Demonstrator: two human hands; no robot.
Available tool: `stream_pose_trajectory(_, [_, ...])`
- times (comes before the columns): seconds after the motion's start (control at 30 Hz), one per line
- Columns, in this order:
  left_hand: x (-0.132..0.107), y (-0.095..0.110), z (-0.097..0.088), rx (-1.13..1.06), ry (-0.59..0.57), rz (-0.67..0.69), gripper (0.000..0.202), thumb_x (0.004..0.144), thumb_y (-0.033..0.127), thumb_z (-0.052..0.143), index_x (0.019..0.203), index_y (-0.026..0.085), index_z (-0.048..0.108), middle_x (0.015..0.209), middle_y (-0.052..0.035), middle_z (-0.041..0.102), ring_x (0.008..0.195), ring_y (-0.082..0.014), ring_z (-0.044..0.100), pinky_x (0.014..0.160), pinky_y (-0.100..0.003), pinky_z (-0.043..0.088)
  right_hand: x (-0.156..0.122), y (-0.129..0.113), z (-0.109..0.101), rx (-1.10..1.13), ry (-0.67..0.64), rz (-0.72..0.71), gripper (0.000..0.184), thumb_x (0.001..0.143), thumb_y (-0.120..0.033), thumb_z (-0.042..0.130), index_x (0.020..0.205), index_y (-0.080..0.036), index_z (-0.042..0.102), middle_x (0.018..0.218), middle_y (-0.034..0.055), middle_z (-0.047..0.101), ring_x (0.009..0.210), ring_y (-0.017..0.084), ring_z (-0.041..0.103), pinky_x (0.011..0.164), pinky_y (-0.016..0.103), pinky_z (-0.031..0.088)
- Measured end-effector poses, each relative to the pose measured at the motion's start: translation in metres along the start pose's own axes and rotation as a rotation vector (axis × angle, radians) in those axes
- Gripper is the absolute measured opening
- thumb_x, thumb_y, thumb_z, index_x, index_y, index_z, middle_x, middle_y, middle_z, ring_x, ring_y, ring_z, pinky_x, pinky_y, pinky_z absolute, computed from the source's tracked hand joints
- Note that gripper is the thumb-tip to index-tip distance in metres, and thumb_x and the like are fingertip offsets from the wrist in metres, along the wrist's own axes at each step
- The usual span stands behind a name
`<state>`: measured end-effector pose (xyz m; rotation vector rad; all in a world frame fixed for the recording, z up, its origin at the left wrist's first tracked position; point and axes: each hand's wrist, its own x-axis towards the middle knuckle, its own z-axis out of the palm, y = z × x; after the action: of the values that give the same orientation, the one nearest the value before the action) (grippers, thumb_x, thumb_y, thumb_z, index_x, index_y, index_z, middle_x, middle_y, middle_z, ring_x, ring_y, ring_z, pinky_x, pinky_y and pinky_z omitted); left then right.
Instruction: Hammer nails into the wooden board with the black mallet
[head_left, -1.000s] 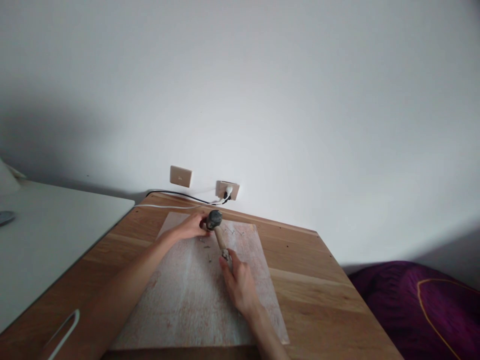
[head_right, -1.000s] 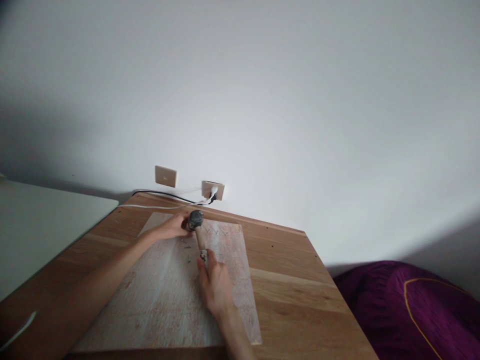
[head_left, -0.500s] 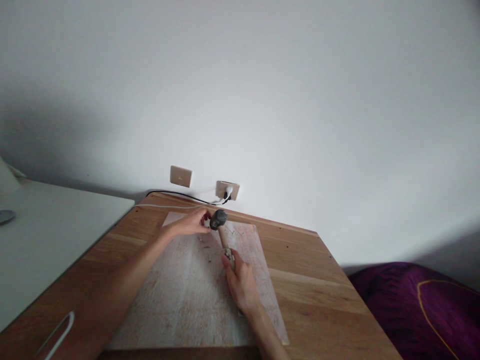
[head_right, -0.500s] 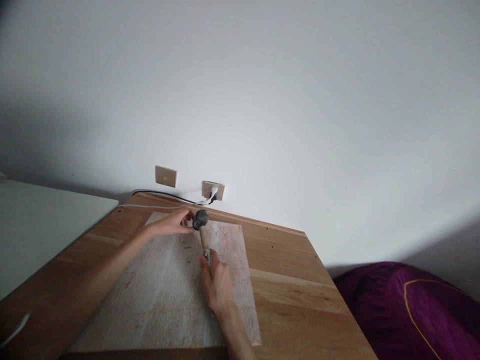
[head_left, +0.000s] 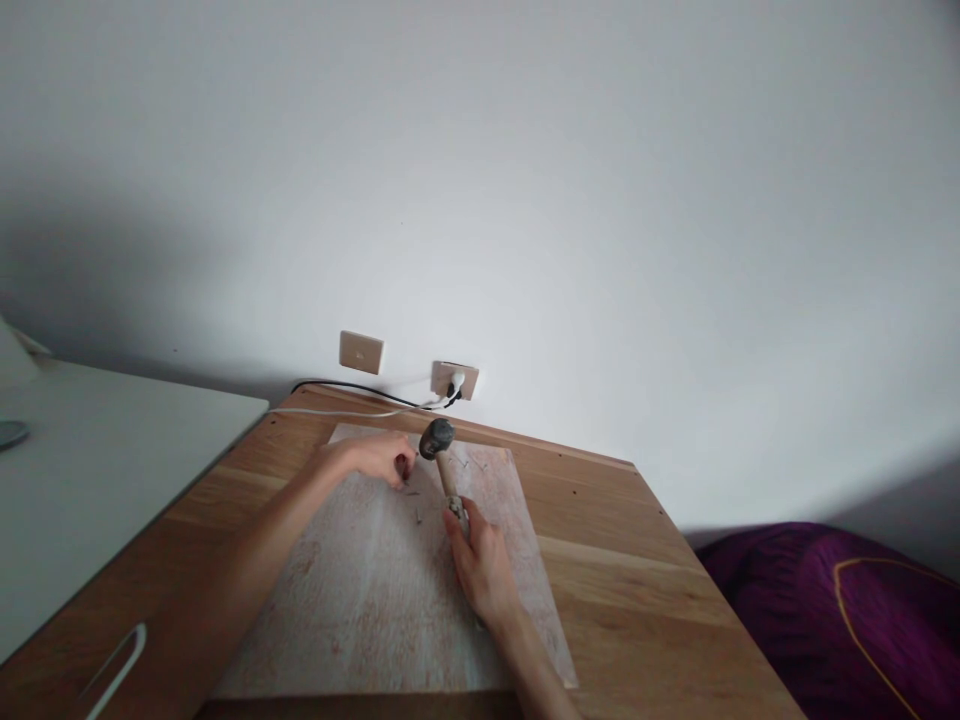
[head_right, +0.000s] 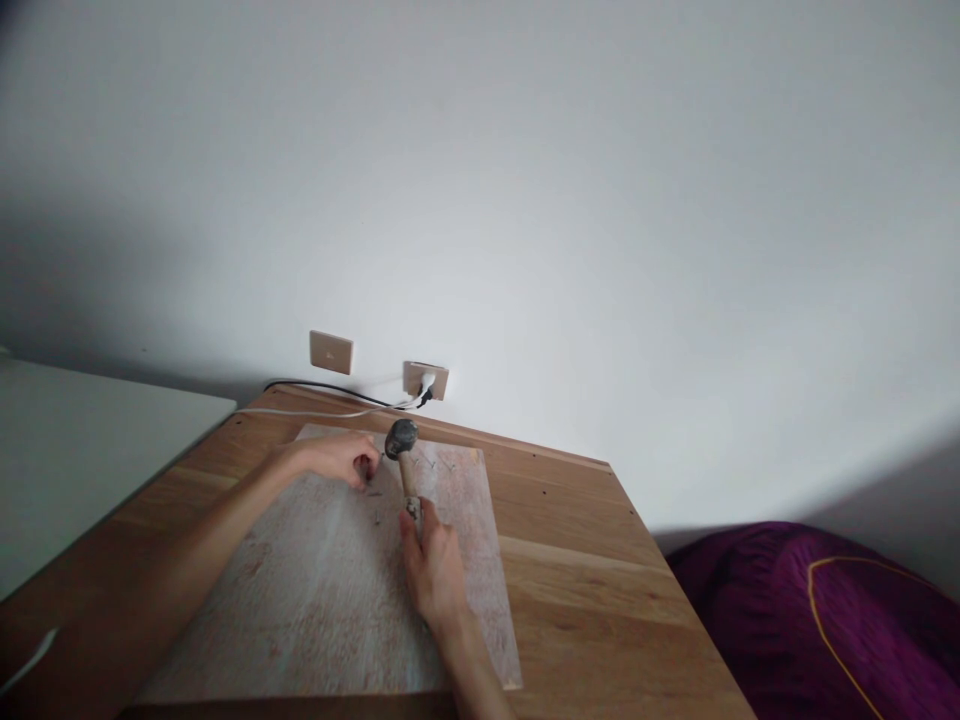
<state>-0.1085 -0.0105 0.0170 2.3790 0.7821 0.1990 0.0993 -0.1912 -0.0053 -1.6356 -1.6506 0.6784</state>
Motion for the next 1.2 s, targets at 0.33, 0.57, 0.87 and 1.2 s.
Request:
stream_pose_trajectory(0.33, [-0.006, -0.009, -0.016, 0.116, 0.072, -0.137, 0.009, 0.082, 0.017, 0.059, 0.088, 0.015, 0.065, 0.084, -0.0024, 0.067, 0.077, -0.016, 0.059, 0.067, -0.024, 0.038, -0.001, -0.001, 0.001, -0.009, -0.028, 0.044, 0.053, 0.102, -0.054, 0.035, 0.121, -0.012, 0.063, 0.065, 0.0047, 0.062, 0.055, 0.019, 0.057, 0.053, 0.027, 0.032])
stream_pose_trajectory(0.57, [-0.008, -0.012, -0.02, 0.141, 0.121, -0.187, 0.021, 0.077, 0.005, 0.054, 0.091, 0.014, 0.066, 0.082, -0.0015, 0.067, 0.076, -0.0154, 0.06, 0.069, -0.024, 0.04, 0.0, 0.001, 0.0, -0.014, -0.006, 0.015, 0.051, 0.103, -0.053, 0.037, 0.118, -0.012, 0.064, 0.068, 0.0064, 0.066, 0.058, 0.02, 0.06, 0.055, 0.027, 0.034])
stream_pose_trajectory(0.87, [-0.003, -0.013, -0.016, 0.131, 0.184, -0.132, 0.023, 0.079, 0.003, 0.053, 0.092, 0.012, 0.07, 0.088, -0.0039, 0.072, 0.082, -0.0155, 0.063, 0.074, -0.023, 0.043, -0.001, 0.0, 0.0, 0.009, -0.011, -0.001, 0.046, 0.103, -0.051, 0.038, 0.114, -0.014, 0.064, 0.064, 0.0034, 0.062, 0.054, 0.018, 0.056, 0.053, 0.026, 0.032])
stream_pose_trajectory(1.2, [0.001, -0.014, -0.01, 0.126, 0.176, -0.128, 0.023, 0.077, 0.003, 0.055, 0.093, 0.012, 0.07, 0.089, -0.0047, 0.072, 0.082, -0.0161, 0.064, 0.074, -0.023, 0.044, -0.001, -0.003, -0.002, 0.028, -0.026, 0.025, 0.053, 0.101, -0.056, 0.036, 0.115, -0.013, 0.063, 0.061, 0.0024, 0.059, 0.051, 0.018, 0.053, 0.052, 0.027, 0.031])
